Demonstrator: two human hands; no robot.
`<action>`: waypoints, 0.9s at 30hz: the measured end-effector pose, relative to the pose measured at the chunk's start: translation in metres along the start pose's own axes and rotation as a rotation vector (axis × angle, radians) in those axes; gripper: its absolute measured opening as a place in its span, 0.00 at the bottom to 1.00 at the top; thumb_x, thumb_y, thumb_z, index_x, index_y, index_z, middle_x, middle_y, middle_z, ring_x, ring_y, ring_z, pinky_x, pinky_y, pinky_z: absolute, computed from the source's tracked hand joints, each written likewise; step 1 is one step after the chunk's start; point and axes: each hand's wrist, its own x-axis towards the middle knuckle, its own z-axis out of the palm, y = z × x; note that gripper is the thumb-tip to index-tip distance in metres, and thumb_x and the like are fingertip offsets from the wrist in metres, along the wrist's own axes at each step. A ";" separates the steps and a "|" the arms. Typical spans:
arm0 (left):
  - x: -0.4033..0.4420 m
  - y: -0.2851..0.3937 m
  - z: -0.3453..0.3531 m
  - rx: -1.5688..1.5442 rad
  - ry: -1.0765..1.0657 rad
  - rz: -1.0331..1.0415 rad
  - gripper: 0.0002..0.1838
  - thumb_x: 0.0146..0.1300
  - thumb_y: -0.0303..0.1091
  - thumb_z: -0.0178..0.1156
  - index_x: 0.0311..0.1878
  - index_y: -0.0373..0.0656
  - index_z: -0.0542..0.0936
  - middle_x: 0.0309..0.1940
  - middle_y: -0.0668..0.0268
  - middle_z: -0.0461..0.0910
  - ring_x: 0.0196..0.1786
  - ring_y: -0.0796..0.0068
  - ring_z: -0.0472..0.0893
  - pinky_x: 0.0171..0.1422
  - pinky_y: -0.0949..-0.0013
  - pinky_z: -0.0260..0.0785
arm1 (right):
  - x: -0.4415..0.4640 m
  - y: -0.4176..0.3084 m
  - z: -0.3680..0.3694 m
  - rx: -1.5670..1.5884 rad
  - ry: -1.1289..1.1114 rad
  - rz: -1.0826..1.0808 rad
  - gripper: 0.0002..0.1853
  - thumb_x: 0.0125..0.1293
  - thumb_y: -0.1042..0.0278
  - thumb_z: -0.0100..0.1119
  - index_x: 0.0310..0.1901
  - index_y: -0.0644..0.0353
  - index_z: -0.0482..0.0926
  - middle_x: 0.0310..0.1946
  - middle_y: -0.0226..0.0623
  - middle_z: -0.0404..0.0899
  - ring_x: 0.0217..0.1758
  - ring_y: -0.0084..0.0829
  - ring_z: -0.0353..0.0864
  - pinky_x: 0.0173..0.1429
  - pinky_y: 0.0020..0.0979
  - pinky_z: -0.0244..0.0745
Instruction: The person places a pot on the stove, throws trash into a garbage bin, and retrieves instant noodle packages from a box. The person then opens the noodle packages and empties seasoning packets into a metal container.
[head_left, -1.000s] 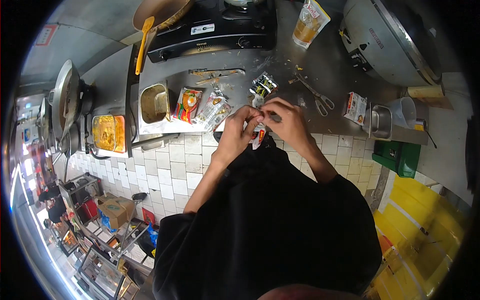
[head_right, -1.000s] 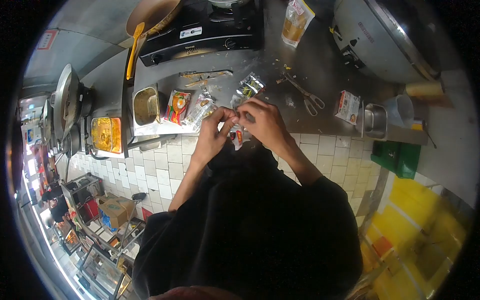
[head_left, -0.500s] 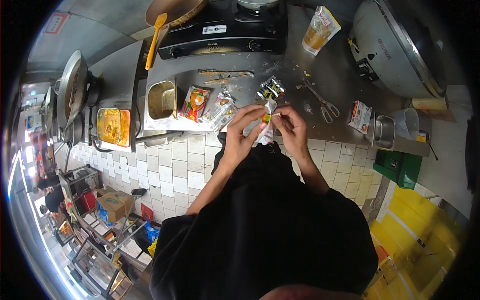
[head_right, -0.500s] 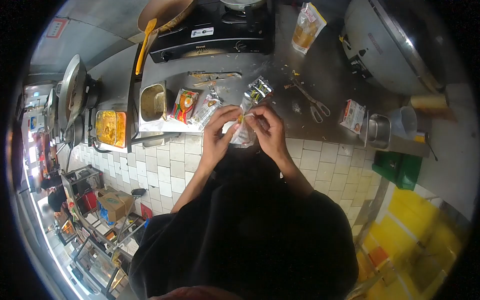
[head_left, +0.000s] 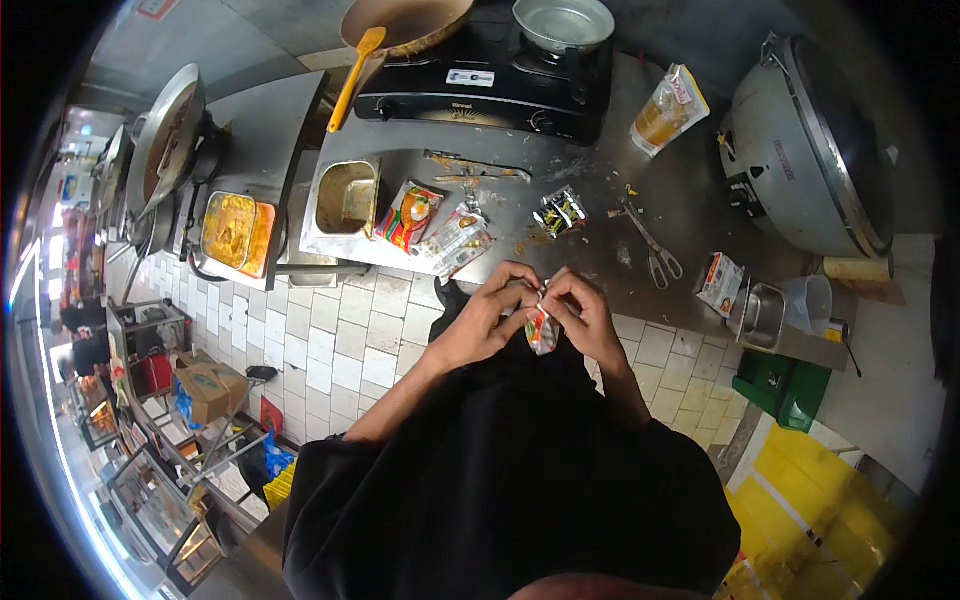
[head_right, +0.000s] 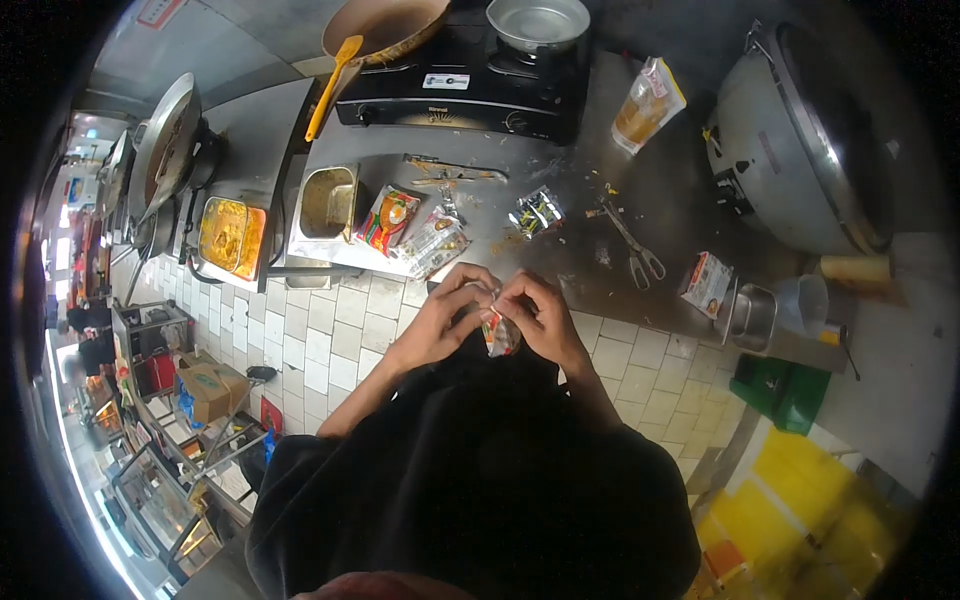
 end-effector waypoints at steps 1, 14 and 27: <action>-0.001 0.002 -0.004 -0.055 -0.053 -0.005 0.05 0.66 0.22 0.62 0.43 0.35 0.78 0.54 0.60 0.71 0.58 0.65 0.74 0.63 0.64 0.66 | -0.003 0.004 0.002 0.067 0.004 0.019 0.08 0.69 0.71 0.63 0.34 0.62 0.75 0.31 0.28 0.72 0.34 0.21 0.70 0.41 0.25 0.65; -0.004 0.001 0.002 -0.080 -0.078 0.012 0.05 0.76 0.26 0.49 0.44 0.34 0.71 0.54 0.56 0.66 0.57 0.62 0.69 0.65 0.64 0.62 | 0.000 -0.029 0.001 -0.376 -0.228 -0.088 0.08 0.72 0.70 0.59 0.37 0.66 0.74 0.30 0.39 0.74 0.33 0.35 0.74 0.42 0.34 0.70; -0.016 -0.003 0.004 -0.247 -0.023 -0.055 0.07 0.75 0.31 0.55 0.42 0.37 0.73 0.59 0.55 0.67 0.60 0.64 0.71 0.65 0.64 0.64 | -0.017 -0.019 0.035 0.039 0.128 0.040 0.12 0.78 0.65 0.52 0.36 0.64 0.73 0.30 0.34 0.73 0.35 0.28 0.72 0.43 0.31 0.67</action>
